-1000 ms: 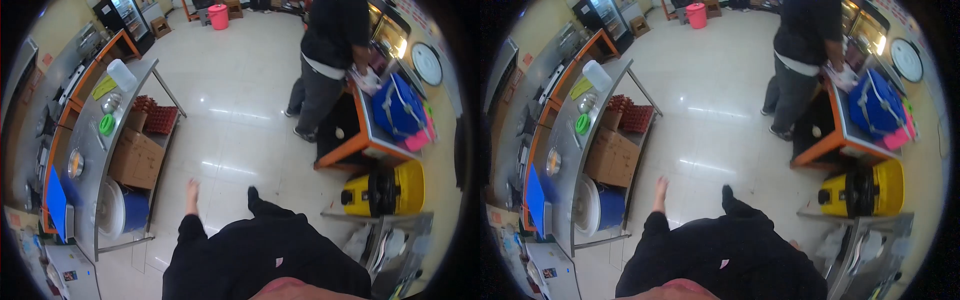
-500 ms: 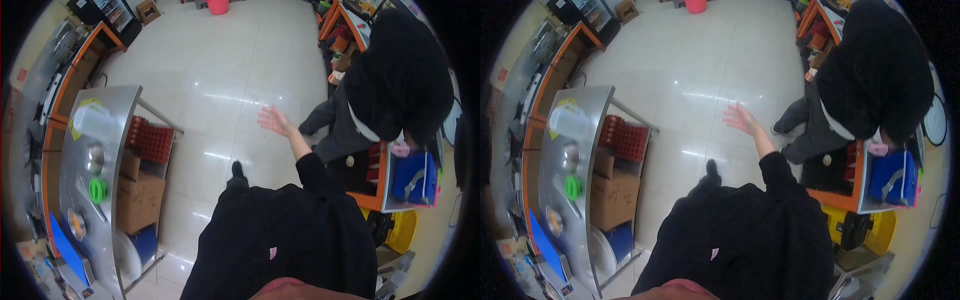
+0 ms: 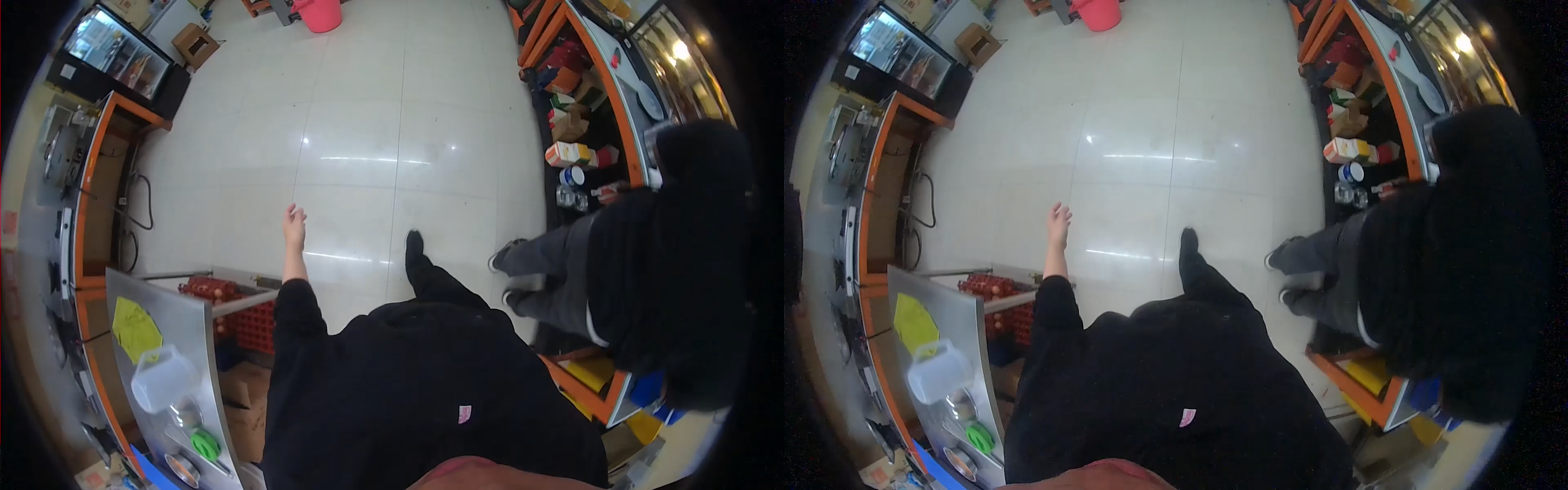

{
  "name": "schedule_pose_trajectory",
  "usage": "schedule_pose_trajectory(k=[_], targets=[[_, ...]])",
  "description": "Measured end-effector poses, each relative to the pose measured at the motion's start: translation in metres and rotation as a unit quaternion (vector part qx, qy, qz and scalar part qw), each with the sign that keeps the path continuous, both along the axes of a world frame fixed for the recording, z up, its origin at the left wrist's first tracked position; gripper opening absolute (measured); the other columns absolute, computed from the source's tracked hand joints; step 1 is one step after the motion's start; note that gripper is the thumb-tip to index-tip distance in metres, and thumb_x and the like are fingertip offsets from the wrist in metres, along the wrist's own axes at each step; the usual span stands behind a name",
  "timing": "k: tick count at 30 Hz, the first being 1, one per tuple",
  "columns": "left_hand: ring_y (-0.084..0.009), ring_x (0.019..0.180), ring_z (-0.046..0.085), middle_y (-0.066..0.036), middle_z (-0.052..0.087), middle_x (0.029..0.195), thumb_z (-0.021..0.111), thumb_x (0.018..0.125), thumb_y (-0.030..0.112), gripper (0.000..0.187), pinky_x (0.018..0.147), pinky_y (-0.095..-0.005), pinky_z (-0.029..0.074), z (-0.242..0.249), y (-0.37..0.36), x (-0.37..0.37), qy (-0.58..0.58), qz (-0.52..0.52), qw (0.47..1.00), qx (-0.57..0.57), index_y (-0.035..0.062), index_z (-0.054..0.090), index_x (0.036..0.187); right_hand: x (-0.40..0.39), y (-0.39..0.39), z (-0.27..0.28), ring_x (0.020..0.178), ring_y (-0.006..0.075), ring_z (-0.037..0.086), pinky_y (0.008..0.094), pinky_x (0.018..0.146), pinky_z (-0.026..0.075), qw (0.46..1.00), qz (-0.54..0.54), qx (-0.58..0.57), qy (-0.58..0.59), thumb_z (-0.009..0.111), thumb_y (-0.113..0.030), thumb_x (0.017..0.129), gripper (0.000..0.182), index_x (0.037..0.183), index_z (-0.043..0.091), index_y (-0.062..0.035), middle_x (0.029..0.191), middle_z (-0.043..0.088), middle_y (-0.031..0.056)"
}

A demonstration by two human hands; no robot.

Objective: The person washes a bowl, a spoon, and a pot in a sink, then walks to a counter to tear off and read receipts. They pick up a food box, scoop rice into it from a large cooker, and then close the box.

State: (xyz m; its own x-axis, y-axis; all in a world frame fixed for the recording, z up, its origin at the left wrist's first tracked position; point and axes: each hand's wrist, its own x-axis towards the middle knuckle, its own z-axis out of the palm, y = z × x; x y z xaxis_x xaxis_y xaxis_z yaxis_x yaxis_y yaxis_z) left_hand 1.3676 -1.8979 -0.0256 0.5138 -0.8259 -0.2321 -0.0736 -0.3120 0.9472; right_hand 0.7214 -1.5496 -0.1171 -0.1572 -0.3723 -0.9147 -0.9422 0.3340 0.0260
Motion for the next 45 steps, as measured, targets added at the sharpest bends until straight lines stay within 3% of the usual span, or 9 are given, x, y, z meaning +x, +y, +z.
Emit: schedule_pose_trajectory(k=[9, 11, 13, 19, 25, 29, 37, 40, 45], targets=[[-0.0218, 0.094, 0.050, -0.011, 0.053, 0.101, 0.050, 0.084, 0.021, 0.045, 0.082, -0.0357, 0.040, -0.115, 0.064, -0.078, -0.034, -0.221, 0.876, 0.427, 0.0023, 0.041, 0.123, 0.099, -0.450, -0.026, 0.085, 0.0287, 0.059, 0.0435, 0.079, 0.042, 0.874, 0.470, -0.117, -0.049, 0.051, -0.018, 0.077, 0.020, 0.087, 0.065, -0.0073, 0.085, 0.062, 0.0130], [-0.0226, 0.098, 0.047, -0.010, 0.050, 0.106, 0.050, 0.084, 0.021, 0.045, 0.084, -0.0376, 0.038, -0.109, 0.047, -0.093, -0.048, -0.286, 0.821, 0.491, 0.0036, 0.040, 0.124, 0.131, -0.588, -0.002, 0.078, 0.0261, 0.060, 0.0438, 0.072, 0.044, 0.861, 0.425, -0.277, -0.031, 0.051, -0.015, 0.076, 0.016, 0.078, 0.065, -0.0096, 0.078, 0.063, 0.0090], [-0.0235, 0.102, 0.044, -0.010, 0.047, 0.110, 0.050, 0.083, 0.021, 0.045, 0.087, -0.0395, 0.036, -0.105, -0.001, -0.095, -0.057, -0.314, 0.793, 0.519, 0.0049, 0.040, 0.125, 0.151, -0.723, 0.008, 0.082, 0.0309, 0.057, 0.0429, 0.071, 0.045, 0.889, 0.305, -0.336, -0.064, 0.049, -0.018, 0.080, 0.025, 0.103, 0.054, -0.0094, 0.091, 0.057, 0.0127], [-0.0261, 0.113, 0.036, -0.008, 0.038, 0.124, 0.048, 0.082, 0.020, 0.047, 0.093, -0.0452, 0.029, -0.114, -0.259, -0.076, -0.124, -0.429, 0.756, 0.479, 0.0089, 0.038, 0.127, 0.152, -0.909, 0.067, 0.086, 0.0312, 0.057, 0.0414, 0.071, 0.046, 0.888, 0.156, -0.429, -0.058, 0.047, -0.012, 0.077, 0.021, 0.097, 0.054, -0.0065, 0.090, 0.058, 0.0156], [-0.0287, 0.125, 0.028, -0.007, 0.028, 0.137, 0.047, 0.081, 0.020, 0.049, 0.100, -0.0509, 0.023, -0.124, -0.626, -0.062, -0.343, -0.713, 0.602, 0.112, 0.0129, 0.037, 0.129, 0.059, -0.880, 0.026, 0.099, 0.0300, 0.053, 0.0471, 0.083, 0.040, 0.984, 0.129, -0.121, -0.008, 0.046, -0.019, 0.082, 0.031, 0.111, 0.051, -0.0082, 0.111, 0.052, 0.0169], [-0.0330, 0.126, 0.027, -0.014, 0.025, 0.139, 0.046, 0.080, 0.012, 0.052, 0.099, -0.0526, 0.023, -0.069, -0.851, -0.109, -0.704, -0.448, 0.543, 0.095, 0.0141, 0.034, 0.130, 0.010, -0.893, 0.021, 0.098, 0.0304, 0.054, 0.0468, 0.082, 0.040, 0.999, -0.021, -0.045, 0.015, 0.047, -0.019, 0.082, 0.030, 0.109, 0.051, -0.0077, 0.109, 0.052, 0.0170], [-0.0333, 0.124, 0.029, -0.014, 0.036, 0.132, 0.043, 0.083, 0.021, 0.045, 0.101, -0.0512, 0.020, -0.073, -1.069, -0.185, -0.614, -0.558, 0.517, 0.211, 0.0172, 0.040, 0.128, -0.071, -1.135, 0.025, 0.094, 0.0312, 0.054, 0.0461, 0.079, 0.041, 0.982, -0.159, -0.096, 0.013, 0.049, -0.019, 0.081, 0.028, 0.105, 0.052, -0.0068, 0.103, 0.053, 0.0172], [-0.0341, 0.116, 0.039, -0.014, 0.047, 0.121, 0.044, 0.081, 0.023, 0.042, 0.094, -0.0526, 0.030, -0.072, -1.064, -0.196, -0.509, -0.497, 0.650, 0.269, 0.0154, 0.044, 0.122, -0.076, -1.277, 0.021, 0.093, 0.0315, 0.055, 0.0459, 0.079, 0.041, 0.970, -0.167, -0.172, -0.028, 0.049, -0.019, 0.080, 0.027, 0.103, 0.053, -0.0064, 0.101, 0.053, 0.0172], [-0.0355, 0.113, 0.042, -0.017, 0.048, 0.118, 0.046, 0.081, 0.031, 0.044, 0.092, -0.0510, 0.033, -0.114, -1.073, -0.186, -0.295, -0.446, 0.690, 0.488, 0.0138, 0.044, 0.121, -0.062, -1.512, 0.025, 0.090, 0.0319, 0.055, 0.0455, 0.077, 0.042, 0.940, -0.176, -0.267, -0.122, 0.050, -0.019, 0.079, 0.025, 0.101, 0.054, -0.0058, 0.098, 0.054, 0.0173]])
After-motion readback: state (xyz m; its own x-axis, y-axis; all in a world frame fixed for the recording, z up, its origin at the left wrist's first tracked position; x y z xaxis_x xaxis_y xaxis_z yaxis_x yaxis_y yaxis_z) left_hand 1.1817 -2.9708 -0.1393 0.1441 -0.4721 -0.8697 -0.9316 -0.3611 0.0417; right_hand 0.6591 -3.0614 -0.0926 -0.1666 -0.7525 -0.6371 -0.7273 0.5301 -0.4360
